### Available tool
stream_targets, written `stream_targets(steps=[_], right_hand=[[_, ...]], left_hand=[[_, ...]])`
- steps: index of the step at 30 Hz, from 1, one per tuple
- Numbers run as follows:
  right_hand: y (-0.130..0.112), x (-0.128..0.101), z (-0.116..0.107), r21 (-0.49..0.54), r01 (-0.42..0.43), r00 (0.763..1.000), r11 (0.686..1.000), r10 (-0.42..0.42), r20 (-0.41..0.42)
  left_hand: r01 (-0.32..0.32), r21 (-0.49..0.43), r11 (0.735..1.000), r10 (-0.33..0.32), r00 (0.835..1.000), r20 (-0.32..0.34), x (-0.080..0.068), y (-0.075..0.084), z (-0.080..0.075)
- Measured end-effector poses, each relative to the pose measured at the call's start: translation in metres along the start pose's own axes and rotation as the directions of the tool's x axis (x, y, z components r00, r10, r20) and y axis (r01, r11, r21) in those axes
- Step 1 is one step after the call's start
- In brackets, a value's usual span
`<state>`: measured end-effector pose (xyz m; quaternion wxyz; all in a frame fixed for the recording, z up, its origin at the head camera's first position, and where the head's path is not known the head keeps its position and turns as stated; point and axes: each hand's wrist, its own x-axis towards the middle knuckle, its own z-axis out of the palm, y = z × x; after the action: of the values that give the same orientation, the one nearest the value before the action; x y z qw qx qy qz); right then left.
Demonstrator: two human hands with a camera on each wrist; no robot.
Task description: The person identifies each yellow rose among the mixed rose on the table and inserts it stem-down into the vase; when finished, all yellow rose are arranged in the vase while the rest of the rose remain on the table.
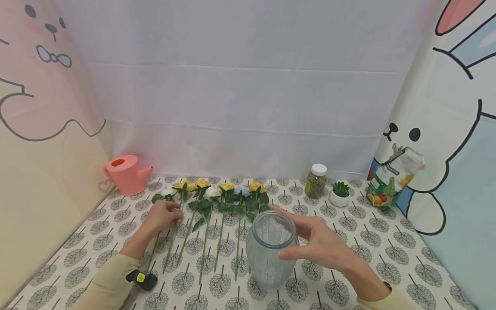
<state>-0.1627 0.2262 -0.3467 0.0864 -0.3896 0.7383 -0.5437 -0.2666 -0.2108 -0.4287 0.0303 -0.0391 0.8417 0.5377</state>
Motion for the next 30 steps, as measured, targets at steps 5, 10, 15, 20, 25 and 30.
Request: stream_targets(steps=[5, 10, 15, 20, 25, 30], right_hand=[[-0.001, 0.000, 0.000, -0.010, -0.001, 1.000, 1.000, 0.001, -0.004], [-0.003, 0.000, 0.000, -0.021, -0.005, 1.000, 1.000, 0.005, -0.008], [-0.003, 0.000, -0.001, -0.038, -0.009, 1.000, 0.999, 0.009, -0.010], [-0.002, 0.000, -0.002, -0.047, -0.012, 1.000, 0.999, 0.012, 0.000], [-0.002, 0.000, -0.003, -0.063, -0.015, 1.000, 0.998, 0.016, 0.007], [-0.002, 0.000, -0.003, -0.077, -0.018, 1.000, 0.997, 0.018, 0.007]], left_hand=[[0.013, -0.115, 0.993, -0.010, 0.999, 0.032, -0.001, 0.006, -0.005], [0.033, -0.245, 0.969, -0.005, 0.993, 0.115, -0.003, 0.011, -0.010], [0.005, -0.301, 0.954, 0.037, 0.990, 0.136, -0.007, 0.020, -0.014], [-0.050, -0.455, 0.889, 0.123, 0.984, 0.132, -0.011, 0.030, -0.015], [-0.051, -0.636, 0.770, 0.193, 0.969, 0.157, -0.018, 0.046, -0.016], [-0.008, -0.815, 0.580, 0.235, 0.959, 0.158, -0.035, 0.069, -0.014]])
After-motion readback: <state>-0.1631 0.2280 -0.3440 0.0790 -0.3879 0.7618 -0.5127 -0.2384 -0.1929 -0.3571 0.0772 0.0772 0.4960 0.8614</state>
